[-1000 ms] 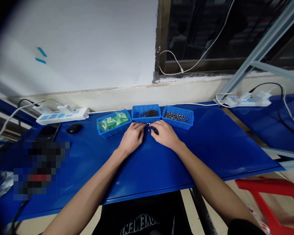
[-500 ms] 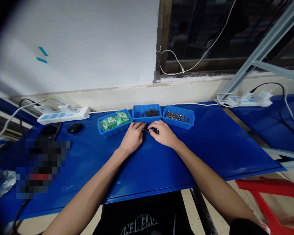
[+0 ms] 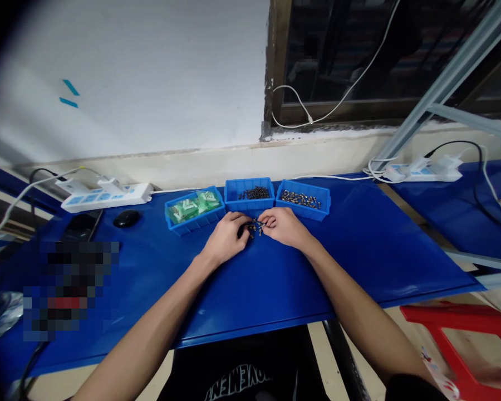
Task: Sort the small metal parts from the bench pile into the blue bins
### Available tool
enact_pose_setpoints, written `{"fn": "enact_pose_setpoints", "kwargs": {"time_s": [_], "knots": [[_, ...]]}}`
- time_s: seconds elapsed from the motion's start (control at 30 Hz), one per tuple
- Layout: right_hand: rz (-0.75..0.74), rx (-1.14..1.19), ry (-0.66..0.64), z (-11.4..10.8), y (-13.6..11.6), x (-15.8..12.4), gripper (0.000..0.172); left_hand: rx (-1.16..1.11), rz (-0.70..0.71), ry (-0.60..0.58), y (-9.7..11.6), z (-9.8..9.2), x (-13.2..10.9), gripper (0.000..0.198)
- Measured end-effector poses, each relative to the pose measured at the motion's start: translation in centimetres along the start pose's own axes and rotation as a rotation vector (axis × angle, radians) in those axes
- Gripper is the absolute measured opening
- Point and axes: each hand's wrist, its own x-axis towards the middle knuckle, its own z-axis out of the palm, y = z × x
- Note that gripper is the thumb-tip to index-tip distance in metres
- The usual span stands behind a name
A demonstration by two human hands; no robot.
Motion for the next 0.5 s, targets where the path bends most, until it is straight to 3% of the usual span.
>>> {"fn": "enact_pose_setpoints", "kwargs": {"time_s": [0.13, 0.3, 0.5], "knots": [[0.016, 0.127, 0.010, -0.3, 0.4, 0.2, 0.016, -0.007, 0.000, 0.047, 0.2, -0.4, 0.0, 0.024], [-0.024, 0.038, -0.033, -0.9, 0.2, 0.0, 0.018, 0.007, 0.143, -0.047, 0.2, -0.5, 0.0, 0.042], [0.028, 0.027, -0.027, -1.1, 0.1, 0.1, 0.014, 0.041, 0.137, -0.083, -0.2, -0.1, 0.1, 0.029]]}}
